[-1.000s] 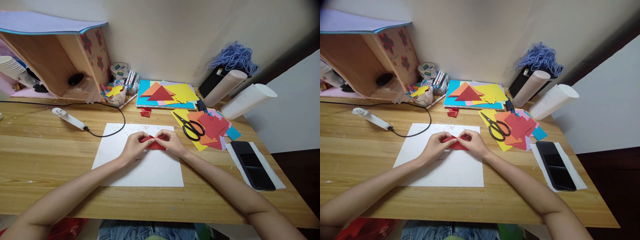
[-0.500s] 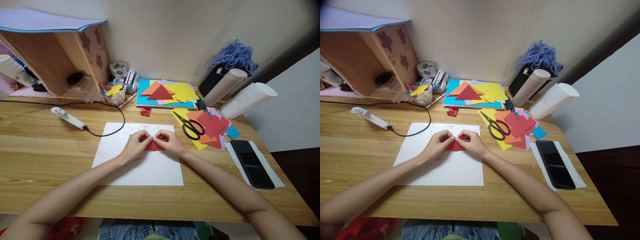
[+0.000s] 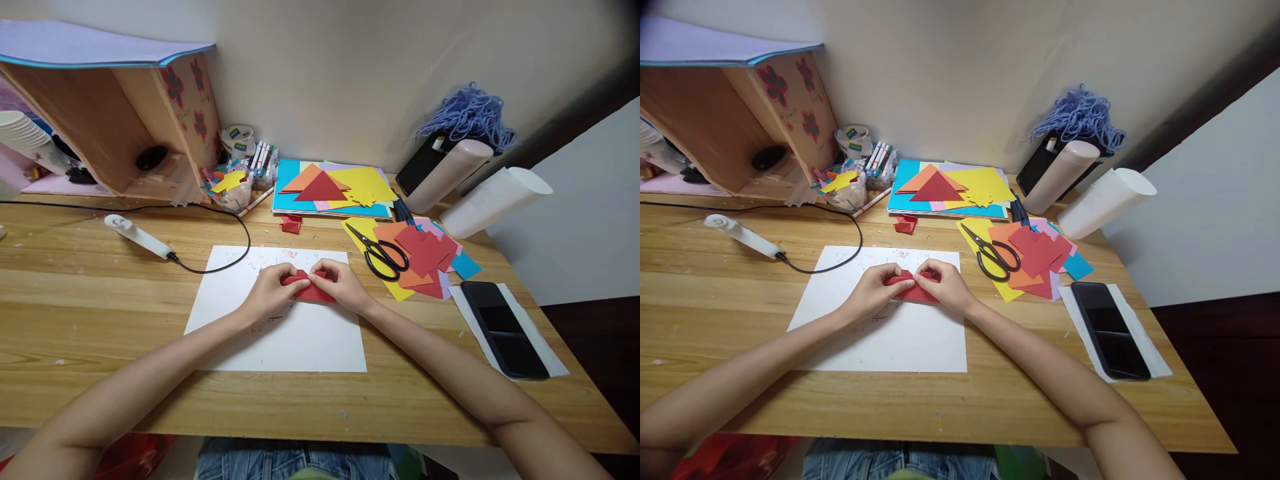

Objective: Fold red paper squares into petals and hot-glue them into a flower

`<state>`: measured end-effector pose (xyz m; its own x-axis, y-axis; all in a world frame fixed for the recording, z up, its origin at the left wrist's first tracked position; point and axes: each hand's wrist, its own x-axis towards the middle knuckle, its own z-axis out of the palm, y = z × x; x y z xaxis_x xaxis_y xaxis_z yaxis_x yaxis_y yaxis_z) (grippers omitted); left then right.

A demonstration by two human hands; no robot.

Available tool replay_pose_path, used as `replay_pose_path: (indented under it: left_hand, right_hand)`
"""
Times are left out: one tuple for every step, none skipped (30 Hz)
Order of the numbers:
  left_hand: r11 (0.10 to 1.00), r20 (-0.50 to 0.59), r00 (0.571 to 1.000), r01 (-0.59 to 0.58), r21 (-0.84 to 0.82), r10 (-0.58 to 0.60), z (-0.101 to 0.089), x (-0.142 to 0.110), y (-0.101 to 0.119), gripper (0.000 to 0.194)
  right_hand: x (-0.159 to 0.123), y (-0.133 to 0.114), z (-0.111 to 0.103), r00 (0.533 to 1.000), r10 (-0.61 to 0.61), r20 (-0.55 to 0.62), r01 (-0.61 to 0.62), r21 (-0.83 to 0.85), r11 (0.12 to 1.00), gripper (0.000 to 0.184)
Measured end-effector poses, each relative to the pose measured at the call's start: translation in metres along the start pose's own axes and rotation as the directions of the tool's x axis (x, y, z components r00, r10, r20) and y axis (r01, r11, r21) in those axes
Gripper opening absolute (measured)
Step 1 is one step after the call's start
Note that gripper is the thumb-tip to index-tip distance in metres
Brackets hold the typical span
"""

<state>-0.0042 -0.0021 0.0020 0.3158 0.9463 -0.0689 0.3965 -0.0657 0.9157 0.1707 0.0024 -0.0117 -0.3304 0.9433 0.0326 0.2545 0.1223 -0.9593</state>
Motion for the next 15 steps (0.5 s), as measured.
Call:
replay_pose_path:
  left_hand:
    - [1.0,0.003,1.0,0.004,-0.006,-0.004,-0.0002,0.0003,0.0,0.025]
    - [1.0,0.008,1.0,0.006,-0.012,-0.006,-0.0003,0.0006,0.0,0.026]
    - [1.0,0.011,1.0,0.006,-0.014,-0.005,-0.0004,0.0009,0.0,0.026]
    - [1.0,0.013,1.0,0.004,-0.012,-0.004,-0.0005,0.0011,-0.0002,0.027]
    - [1.0,0.013,1.0,0.0,-0.008,0.0,-0.0005,0.0013,-0.0005,0.027]
    - [1.0,0.011,1.0,-0.006,-0.001,0.006,-0.0005,0.0014,-0.0011,0.028]
    - [1.0,0.009,1.0,-0.013,0.005,0.013,-0.0006,0.0015,-0.0017,0.029]
    - [1.0,0.01,1.0,-0.02,0.012,0.02,-0.0007,0.0015,-0.0024,0.029]
    - [1.0,0.015,1.0,-0.026,0.017,0.026,-0.0008,0.0014,-0.0029,0.029]
    - [0.999,0.022,0.999,-0.032,0.02,0.032,-0.001,0.0012,-0.0032,0.029]
    - [0.999,0.027,0.999,-0.038,0.021,0.038,-0.0011,0.0009,-0.0032,0.028]
    - [0.999,0.035,0.998,-0.045,0.024,0.044,-0.0012,0.0005,-0.0029,0.027]
    - [0.998,0.04,0.998,-0.051,0.03,0.05,-0.0012,-0.0001,-0.0023,0.027]
    - [0.997,0.039,0.998,-0.058,0.04,0.057,-0.0011,-0.0007,-0.0014,0.026]
    - [0.997,0.032,0.998,-0.065,0.051,0.063,-0.0008,-0.0013,-0.0004,0.026]
  right_hand:
    - [0.0001,-0.0003,0.0,1.0,0.0,0.0,0.0,-0.001,1.0,0.012]
    - [0.0001,-0.0004,0.0001,1.0,-0.001,-0.001,0.001,-0.002,1.0,0.012]
    - [0.0002,-0.0004,0.0001,1.0,-0.003,-0.001,0.003,-0.004,1.0,0.012]
    - [0.0003,-0.0004,0.0001,1.0,-0.005,-0.002,0.005,-0.005,1.0,0.012]
    - [0.0003,-0.0002,0.0001,1.0,-0.007,-0.004,0.007,-0.005,1.0,0.012]
    - [0.0003,0.0,0.0001,1.0,-0.009,-0.004,0.009,-0.006,1.0,0.012]
    - [0.0003,0.0001,0.0001,1.0,-0.012,-0.003,0.012,-0.007,1.0,0.013]
    - [0.0003,0.0002,0.0001,1.0,-0.014,-0.002,0.014,-0.009,1.0,0.013]
    - [0.0003,0.0002,0.0002,1.0,-0.015,-0.001,0.015,-0.01,1.0,0.013]
    - [0.0003,0.0001,0.0002,1.0,-0.016,0.002,0.016,-0.01,1.0,0.013]
    - [0.0004,-0.0001,0.0002,1.0,-0.017,0.005,0.017,-0.01,1.0,0.013]
    - [0.0004,-0.0003,0.0003,1.0,-0.017,0.007,0.017,-0.008,1.0,0.013]
    - [0.0004,-0.0005,0.0003,1.0,-0.018,0.008,0.018,-0.005,1.0,0.013]
    - [0.0003,-0.0007,0.0003,1.0,-0.021,0.007,0.021,-0.001,1.0,0.012]
    - [0.0003,-0.0007,0.0002,1.0,-0.023,0.008,0.023,0.004,1.0,0.012]
